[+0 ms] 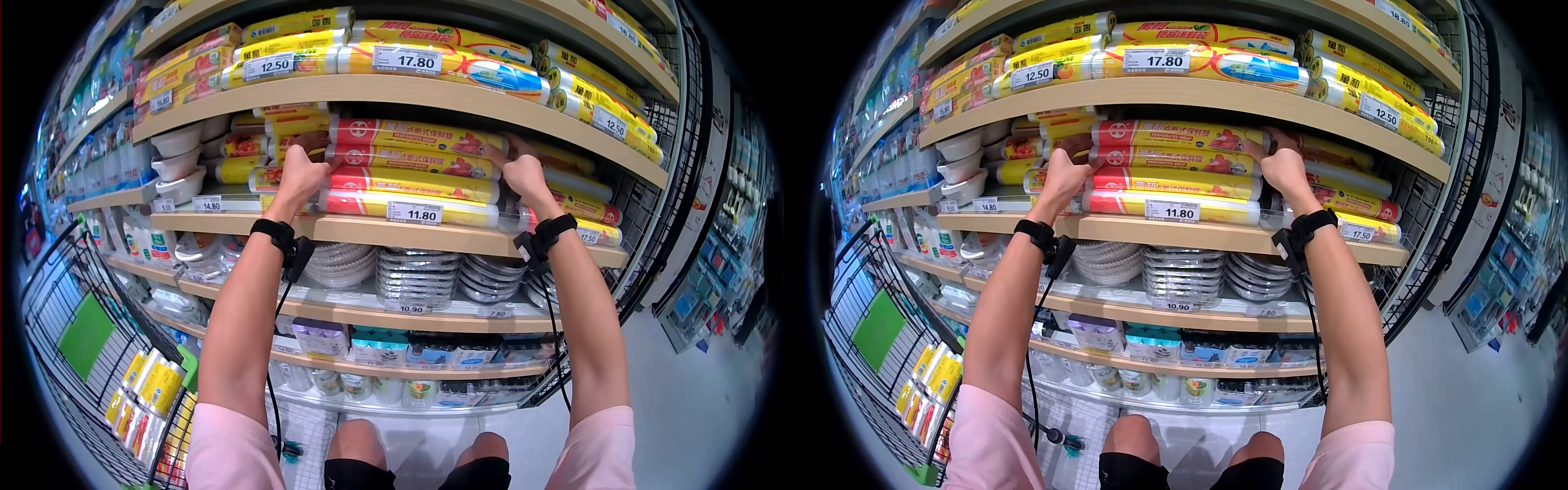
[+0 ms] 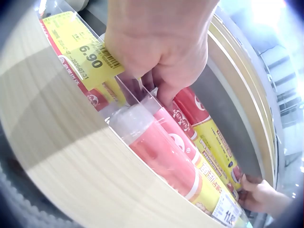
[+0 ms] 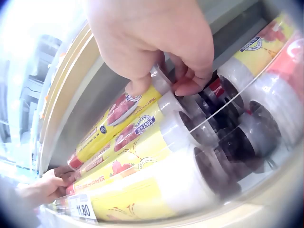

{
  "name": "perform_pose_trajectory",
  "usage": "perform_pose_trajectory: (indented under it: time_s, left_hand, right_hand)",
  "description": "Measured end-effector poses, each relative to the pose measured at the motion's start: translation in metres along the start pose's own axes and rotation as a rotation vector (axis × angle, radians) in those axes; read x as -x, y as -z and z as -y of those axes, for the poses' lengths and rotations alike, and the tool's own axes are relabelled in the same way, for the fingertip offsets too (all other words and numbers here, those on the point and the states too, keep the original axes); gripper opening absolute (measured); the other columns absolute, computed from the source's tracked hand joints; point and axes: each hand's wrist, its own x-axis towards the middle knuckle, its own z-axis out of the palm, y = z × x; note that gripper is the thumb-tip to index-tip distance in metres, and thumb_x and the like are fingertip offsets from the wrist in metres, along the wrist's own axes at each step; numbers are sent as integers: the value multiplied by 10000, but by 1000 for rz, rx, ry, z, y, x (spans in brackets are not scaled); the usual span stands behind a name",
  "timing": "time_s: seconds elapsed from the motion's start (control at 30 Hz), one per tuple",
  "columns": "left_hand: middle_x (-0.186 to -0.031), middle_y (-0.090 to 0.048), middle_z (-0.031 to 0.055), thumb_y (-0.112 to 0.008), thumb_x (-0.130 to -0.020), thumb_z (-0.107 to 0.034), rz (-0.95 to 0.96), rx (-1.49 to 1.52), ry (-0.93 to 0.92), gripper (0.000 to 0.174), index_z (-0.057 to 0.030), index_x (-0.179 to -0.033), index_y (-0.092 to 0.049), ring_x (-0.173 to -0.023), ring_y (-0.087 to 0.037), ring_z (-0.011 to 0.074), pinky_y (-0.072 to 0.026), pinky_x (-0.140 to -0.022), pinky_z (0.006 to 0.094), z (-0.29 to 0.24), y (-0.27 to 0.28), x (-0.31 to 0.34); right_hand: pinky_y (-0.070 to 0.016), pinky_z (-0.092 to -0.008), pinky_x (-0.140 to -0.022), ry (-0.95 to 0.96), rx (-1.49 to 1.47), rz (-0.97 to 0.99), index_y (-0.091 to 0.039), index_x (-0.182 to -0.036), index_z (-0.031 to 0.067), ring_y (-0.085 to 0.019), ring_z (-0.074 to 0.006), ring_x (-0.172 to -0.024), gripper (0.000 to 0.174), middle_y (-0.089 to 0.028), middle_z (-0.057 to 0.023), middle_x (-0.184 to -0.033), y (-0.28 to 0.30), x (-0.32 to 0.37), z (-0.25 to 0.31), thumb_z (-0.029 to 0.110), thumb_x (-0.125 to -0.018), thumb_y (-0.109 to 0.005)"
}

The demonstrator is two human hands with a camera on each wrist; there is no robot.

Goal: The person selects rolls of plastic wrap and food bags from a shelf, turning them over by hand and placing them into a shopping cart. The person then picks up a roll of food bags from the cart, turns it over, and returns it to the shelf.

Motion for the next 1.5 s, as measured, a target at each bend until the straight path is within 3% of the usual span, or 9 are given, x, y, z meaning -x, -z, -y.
perform_pose_trajectory:
  time_s: [0.23, 0.33, 0.43, 0.53, 0.63, 0.93, 1.1, 1.23, 1.5]
  left_hand:
    - [-1305, -640, 181, -764, -854, -36, -16, 82, -2, 499, 108, -1293, -578, -1123, -632, 217, -524, -929, 300, 0, -1, 3]
    - [-1229, -683, 158, -726, -917, -103, -70, -11, -23, 419, 84, -1273, -610, -1045, -642, 180, -520, -864, 282, -5, -2, 3]
    - [-1106, -726, 117, -675, -970, -145, -68, 91, 32, 325, 59, -1223, -661, -930, -638, 150, -504, -795, 281, 10, -2, -4]
    - [-1061, -742, 174, -692, -936, -123, -103, 1, 33, 290, 97, -1124, -685, -971, -689, 229, -514, -876, 328, 19, -4, -10]
    - [-1029, -755, 176, -694, -936, -131, -90, -30, -44, 255, 74, -1088, -713, -966, -700, 224, -511, -876, 317, 14, -3, -5]
    - [-774, -591, 58, -485, -883, -23, -96, 41, 53, 199, 56, -937, -659, -740, -478, 148, -413, -676, 299, 11, 1, -3]
    - [-859, -690, 118, -586, -894, -113, -131, 16, 49, 249, 38, -1045, -713, -795, -604, 188, -475, -725, 337, 16, -1, -6]
    - [-1059, -741, 123, -738, -918, -202, -86, -180, 18, 404, 78, -1200, -665, -870, -659, 145, -513, -716, 288, 12, -4, -5]
    - [-1050, -730, 155, -776, -898, -234, -69, -228, 13, 506, 91, -1252, -616, -889, -667, 164, -521, -732, 302, 15, -5, -7]
  right_hand:
    - [-469, -311, -799, 52, 39, -55, -626, -1285, -6, -567, -179, -888, 563, -664, -101, -1009, -5, -2, -6, 360, -886, -783]
    - [-465, -313, -784, 48, 46, -55, -627, -1293, 1, -558, -176, -865, 566, -656, -92, -977, -5, -3, -9, 361, -885, -785]
    - [-501, -366, -894, 12, 49, -13, -611, -1330, 11, -662, -319, -1007, 635, -701, -226, -1147, -2, -5, -8, 382, -849, -798]
    - [-498, -359, -850, 61, 25, -10, -603, -1338, 12, -653, -298, -937, 631, -706, -206, -1079, -4, -7, -14, 380, -860, -788]
    - [-486, -353, -798, -21, 46, 24, -593, -1350, 15, -622, -271, -861, 602, -694, -179, -997, -1, -5, -11, 361, -888, -762]
    - [-468, -359, -754, 5, 14, 35, -573, -1375, 35, -579, -257, -795, 529, -656, -150, -896, -2, -7, -21, 318, -945, -692]
    - [-468, -355, -755, 13, -7, 42, -565, -1381, 33, -575, -254, -798, 525, -649, -148, -903, -2, -7, -21, 321, -956, -674]
    - [-466, -349, -761, -65, 10, 55, -558, -1391, 39, -581, -241, -823, 530, -656, -140, -950, 0, -5, -13, 325, -958, -667]
    - [-480, -322, -810, -79, -126, 125, -515, -1415, -4, -601, -206, -894, 598, -683, -130, -1042, 6, 0, -4, 285, -930, -711]
